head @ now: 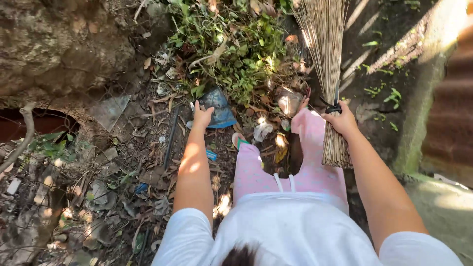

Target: The person is sweeping and collecting leaves and debris from an outdoor dirt path using a broom and a handheld scraper tool.

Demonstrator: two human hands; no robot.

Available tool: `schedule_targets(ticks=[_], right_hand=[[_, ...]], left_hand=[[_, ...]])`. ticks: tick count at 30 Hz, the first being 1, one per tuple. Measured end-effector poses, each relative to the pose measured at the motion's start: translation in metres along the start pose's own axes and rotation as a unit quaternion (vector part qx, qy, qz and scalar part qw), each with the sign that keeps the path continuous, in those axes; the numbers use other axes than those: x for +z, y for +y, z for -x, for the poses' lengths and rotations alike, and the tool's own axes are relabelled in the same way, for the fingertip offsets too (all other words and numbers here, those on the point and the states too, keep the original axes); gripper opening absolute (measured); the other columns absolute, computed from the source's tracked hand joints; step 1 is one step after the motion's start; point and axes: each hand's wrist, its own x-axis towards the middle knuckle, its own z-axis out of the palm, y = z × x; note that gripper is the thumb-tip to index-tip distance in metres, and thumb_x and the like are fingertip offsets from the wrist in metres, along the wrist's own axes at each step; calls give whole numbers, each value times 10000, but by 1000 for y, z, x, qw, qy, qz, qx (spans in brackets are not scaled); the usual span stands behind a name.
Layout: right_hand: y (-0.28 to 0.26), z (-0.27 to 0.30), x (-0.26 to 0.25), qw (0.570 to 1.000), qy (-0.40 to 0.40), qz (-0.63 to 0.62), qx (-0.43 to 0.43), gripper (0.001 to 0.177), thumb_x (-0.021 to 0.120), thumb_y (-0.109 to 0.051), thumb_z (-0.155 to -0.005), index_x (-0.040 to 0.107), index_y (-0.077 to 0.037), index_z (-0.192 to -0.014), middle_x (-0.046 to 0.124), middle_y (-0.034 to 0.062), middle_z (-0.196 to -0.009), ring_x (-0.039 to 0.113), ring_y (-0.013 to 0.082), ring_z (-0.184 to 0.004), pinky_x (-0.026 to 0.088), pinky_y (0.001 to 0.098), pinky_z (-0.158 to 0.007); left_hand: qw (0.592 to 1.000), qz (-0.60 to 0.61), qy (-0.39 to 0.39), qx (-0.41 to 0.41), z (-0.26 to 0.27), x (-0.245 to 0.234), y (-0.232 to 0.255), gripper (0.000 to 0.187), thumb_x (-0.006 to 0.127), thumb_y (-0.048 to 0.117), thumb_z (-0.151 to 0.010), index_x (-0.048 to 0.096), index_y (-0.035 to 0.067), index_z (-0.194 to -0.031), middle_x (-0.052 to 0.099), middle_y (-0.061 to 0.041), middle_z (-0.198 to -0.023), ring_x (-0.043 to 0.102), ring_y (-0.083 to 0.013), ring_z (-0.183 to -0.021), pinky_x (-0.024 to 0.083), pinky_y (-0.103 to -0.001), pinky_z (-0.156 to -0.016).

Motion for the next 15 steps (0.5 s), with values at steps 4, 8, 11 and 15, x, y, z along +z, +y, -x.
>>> schedule_targets(ticks=[4, 8, 11, 15], right_hand=[[-38, -24, 13, 999, -45, -27, -14, 794, 854, -314, -742, 587, -28, -1432, 736, 127, -1161, 693, 226, -1012, 548, 361, -901], [-65, -38, 33, 998, -56, -11, -29, 809, 886, -282, -725, 568, -64, -1436, 707, 82, -1139, 668, 185, -986, 530, 336, -862], [-56, -37, 49, 995, -86, -29, -43, 815, 891, -281, -722, 566, -66, -1439, 712, 59, -1125, 669, 171, -976, 536, 328, -867], [-57, -38, 66, 990, -124, -23, -60, 833, 890, -288, -719, 566, -64, -1453, 715, 62, -1107, 665, 172, -979, 532, 334, -878]], left_hand=[[999, 37, 9, 8, -31, -4, -34, 884, 687, 265, -932, 172, 215, -1648, 352, -178, -1624, 444, -379, -1421, 433, -503, -1097], [999, 34, -19, 5, -25, -18, -30, 768, 603, 192, -965, 211, 197, -1625, 332, -157, -1637, 428, -372, -1432, 458, -513, -1072], [999, 3, -43, -7, -8, -21, -27, 767, 580, 171, -963, 214, 213, -1635, 349, -169, -1629, 444, -390, -1422, 459, -516, -1078], [991, -130, -11, 43, 17, -22, -10, 805, 656, 307, -953, 231, 245, -1634, 313, -297, -1586, 379, -481, -1419, 393, -540, -1118]])
